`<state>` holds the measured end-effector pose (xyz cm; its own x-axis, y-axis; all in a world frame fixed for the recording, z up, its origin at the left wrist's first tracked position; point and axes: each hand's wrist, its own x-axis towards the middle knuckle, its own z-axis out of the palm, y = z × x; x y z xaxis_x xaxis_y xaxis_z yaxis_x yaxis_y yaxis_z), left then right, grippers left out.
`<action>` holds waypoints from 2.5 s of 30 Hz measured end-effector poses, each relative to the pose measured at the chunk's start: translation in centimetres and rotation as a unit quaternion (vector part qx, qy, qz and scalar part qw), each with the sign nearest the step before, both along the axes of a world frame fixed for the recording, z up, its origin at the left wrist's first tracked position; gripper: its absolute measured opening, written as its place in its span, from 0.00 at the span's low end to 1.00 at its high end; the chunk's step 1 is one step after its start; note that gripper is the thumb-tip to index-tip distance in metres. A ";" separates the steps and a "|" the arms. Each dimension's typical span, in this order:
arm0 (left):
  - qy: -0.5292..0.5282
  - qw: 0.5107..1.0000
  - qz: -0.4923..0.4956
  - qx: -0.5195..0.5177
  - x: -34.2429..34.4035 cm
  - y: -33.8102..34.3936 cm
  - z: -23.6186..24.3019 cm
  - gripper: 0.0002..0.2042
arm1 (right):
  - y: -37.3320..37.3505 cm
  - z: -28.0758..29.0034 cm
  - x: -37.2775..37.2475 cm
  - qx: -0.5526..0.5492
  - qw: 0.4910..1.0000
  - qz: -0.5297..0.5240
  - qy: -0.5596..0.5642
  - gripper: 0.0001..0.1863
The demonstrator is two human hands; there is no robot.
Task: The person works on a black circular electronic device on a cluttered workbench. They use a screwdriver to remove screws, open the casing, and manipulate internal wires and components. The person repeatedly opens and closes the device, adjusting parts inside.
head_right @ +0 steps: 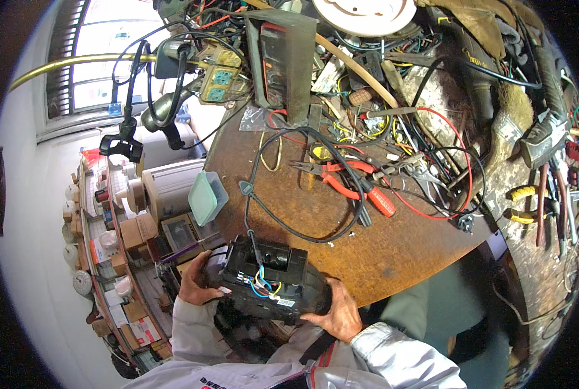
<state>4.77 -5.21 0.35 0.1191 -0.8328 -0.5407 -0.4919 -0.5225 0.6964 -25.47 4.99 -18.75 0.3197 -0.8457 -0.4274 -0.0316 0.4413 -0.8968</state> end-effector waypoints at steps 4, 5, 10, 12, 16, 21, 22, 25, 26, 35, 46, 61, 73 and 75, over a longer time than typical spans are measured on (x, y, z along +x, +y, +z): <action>-0.042 0.998 -0.046 0.015 1.1 0.0 0.1 0.56 | -0.1 0.3 -0.6 -0.007 1.000 0.014 -0.005 0.54; -0.036 0.998 -0.041 0.016 1.1 0.1 0.2 0.56 | -0.1 0.4 -0.6 -0.008 1.000 0.018 -0.006 0.54; -0.019 0.998 -0.051 0.010 0.1 -0.7 0.4 0.55 | -0.3 0.2 -0.8 -0.012 1.000 0.016 -0.018 0.52; -0.041 0.998 -0.048 0.018 -0.7 -1.1 0.5 0.56 | -0.4 0.3 -0.9 -0.012 1.000 0.012 -0.018 0.53; -0.006 0.999 -0.042 0.012 -0.6 -1.3 -0.1 0.56 | -0.5 0.4 -0.9 -0.015 1.000 0.026 0.003 0.55; 0.006 0.999 -0.035 0.017 -0.5 -0.9 -0.2 0.53 | -2.4 1.6 -1.7 -0.024 0.995 0.089 0.046 0.54; -0.001 0.999 -0.036 0.024 -1.0 -1.0 0.1 0.53 | -2.9 1.9 -2.2 -0.034 0.992 0.104 0.070 0.54; -0.029 0.998 -0.040 0.041 -1.6 -1.2 0.4 0.52 | -5.2 2.4 -4.1 -0.111 0.982 0.125 0.092 0.50; -0.031 0.998 -0.038 0.027 -1.5 -0.9 0.2 0.53 | -6.6 2.8 -5.1 -0.096 0.989 0.097 0.061 0.48; -0.010 0.998 -0.059 0.027 -1.3 -1.0 -0.3 0.55 | -21.0 5.4 -4.1 -0.050 0.988 0.082 -0.119 0.28; -0.029 0.995 -0.089 0.040 -1.7 -1.1 -0.3 0.51 | -24.0 3.1 -1.0 0.121 0.929 0.049 -0.347 0.25; 0.001 0.998 -0.053 0.016 -2.7 -0.3 -0.3 0.46 | -17.7 0.5 -1.3 0.159 0.863 -0.142 -0.457 0.16; -0.009 0.997 -0.037 0.068 -0.2 0.1 -2.0 0.51 | -18.4 0.9 0.3 0.122 0.930 -0.078 -0.337 0.13; 0.016 0.998 -0.023 0.064 1.1 0.7 -3.1 0.51 | -18.4 0.3 0.9 0.088 0.948 -0.067 -0.299 0.12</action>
<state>5.86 -4.52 -2.78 0.0639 -0.7609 -0.6457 -0.4961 -0.5857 0.6410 -24.53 -13.40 -18.46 0.4443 -0.8277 -0.3428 0.5251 0.5507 -0.6489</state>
